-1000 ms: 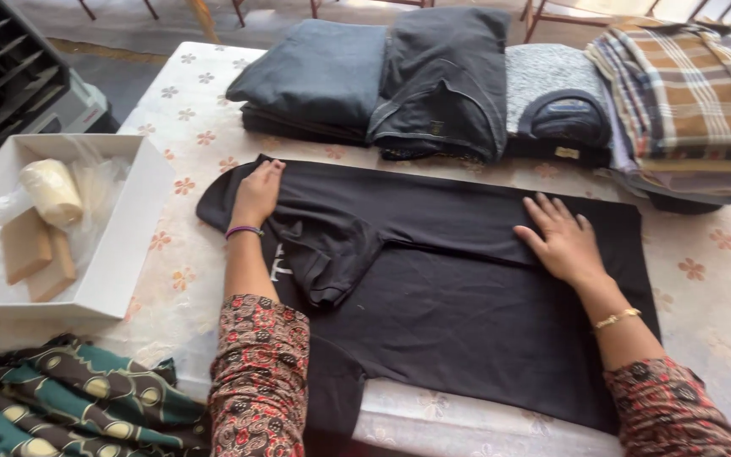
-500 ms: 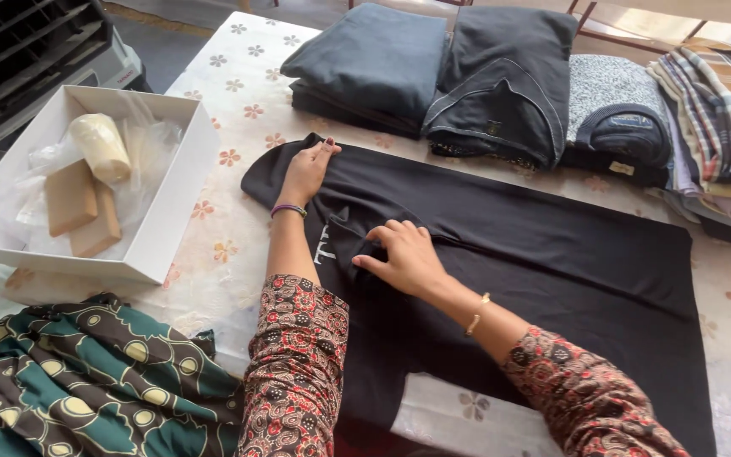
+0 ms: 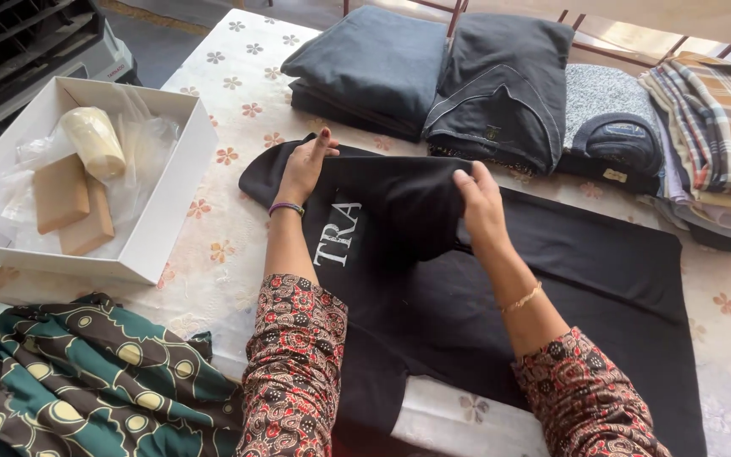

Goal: Folding a variety of garments including t-shirts and a patterned dress on a workspace table.

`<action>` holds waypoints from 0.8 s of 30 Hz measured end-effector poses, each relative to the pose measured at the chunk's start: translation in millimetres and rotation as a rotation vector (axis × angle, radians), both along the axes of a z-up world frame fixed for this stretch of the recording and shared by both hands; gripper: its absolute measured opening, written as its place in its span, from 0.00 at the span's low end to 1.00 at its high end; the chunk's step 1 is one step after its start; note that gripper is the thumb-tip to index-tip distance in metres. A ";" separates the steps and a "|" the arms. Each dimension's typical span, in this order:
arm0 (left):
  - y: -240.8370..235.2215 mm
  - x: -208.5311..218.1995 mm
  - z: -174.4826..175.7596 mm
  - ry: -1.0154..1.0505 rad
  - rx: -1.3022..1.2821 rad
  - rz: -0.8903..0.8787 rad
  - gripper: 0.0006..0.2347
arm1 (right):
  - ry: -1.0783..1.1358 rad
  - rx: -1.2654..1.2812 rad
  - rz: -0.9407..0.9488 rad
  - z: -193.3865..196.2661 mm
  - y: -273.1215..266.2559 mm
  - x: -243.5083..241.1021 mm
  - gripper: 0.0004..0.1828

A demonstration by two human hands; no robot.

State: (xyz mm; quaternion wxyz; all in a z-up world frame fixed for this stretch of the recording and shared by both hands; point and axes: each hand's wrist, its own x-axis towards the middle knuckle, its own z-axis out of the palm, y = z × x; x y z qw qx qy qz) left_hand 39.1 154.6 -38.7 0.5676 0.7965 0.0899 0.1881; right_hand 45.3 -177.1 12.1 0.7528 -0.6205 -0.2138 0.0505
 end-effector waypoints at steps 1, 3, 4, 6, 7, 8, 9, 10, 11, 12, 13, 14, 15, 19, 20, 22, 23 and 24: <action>-3.1 -3.5 5.3 -0.004 0.002 -0.003 0.35 | -0.004 0.002 -0.003 -23.9 -11.4 18.7 0.06; -9.3 -10.0 15.5 0.006 0.146 -0.001 0.26 | 0.395 -0.234 -0.118 -71.7 -34.2 57.0 0.12; -7.9 -4.5 10.4 0.003 0.149 -0.004 0.26 | 0.392 -0.231 -0.121 -43.3 -28.3 39.2 0.12; -6.9 3.6 -4.1 0.024 0.332 0.011 0.16 | 0.355 -0.468 0.062 9.8 -18.2 0.1 0.38; -9.8 4.8 -5.2 0.025 0.334 0.007 0.16 | 0.357 -0.465 0.059 6.9 -21.6 2.3 0.38; -12.7 5.8 -6.4 -0.005 0.403 0.049 0.12 | 0.182 -0.436 0.163 4.0 -24.8 4.4 0.35; -15.6 7.2 -7.5 -0.036 0.472 0.092 0.09 | 0.004 -0.405 0.262 1.4 -28.2 6.8 0.32; -20.8 7.5 -7.1 -0.037 0.473 0.088 0.09 | 0.005 -0.403 0.259 -3.4 -33.6 11.9 0.32; -25.7 7.4 -6.9 -0.090 0.555 0.129 0.07 | -0.135 -0.496 0.235 -8.5 -38.9 16.8 0.32; -30.6 7.3 -6.7 -0.144 0.637 0.170 0.05 | -0.276 -0.588 0.211 -13.5 -44.0 21.7 0.32; -32.4 9.1 -6.9 -0.145 0.639 0.167 0.05 | -0.275 -0.586 0.208 0.2 -42.0 12.1 0.32; -34.3 10.9 -7.1 -0.160 0.692 0.173 0.04 | -0.234 -0.887 0.234 14.0 -40.1 2.6 0.35; -37.5 12.8 -8.1 -0.174 0.744 0.176 0.03 | -0.183 -1.188 0.256 27.4 -39.5 -7.4 0.39; -62.2 15.2 6.7 -0.218 0.801 0.244 0.05 | -0.255 -1.408 -0.039 65.7 -23.2 -41.9 0.31; -70.7 17.4 10.2 -0.197 0.825 0.238 0.05 | -0.508 -1.242 -0.135 53.7 -21.3 -38.5 0.27; -88.1 29.2 0.9 -0.185 0.852 0.233 0.05 | -0.753 -1.057 -0.239 18.9 -15.6 -25.9 0.23; -97.1 38.0 -13.1 -0.114 0.798 0.106 0.05 | -0.794 -0.983 -0.191 -5.0 -11.9 -17.5 0.26; -106.3 47.3 -27.3 -0.043 0.744 -0.020 0.06 | -0.834 -0.907 -0.144 -28.9 -8.3 -8.5 0.28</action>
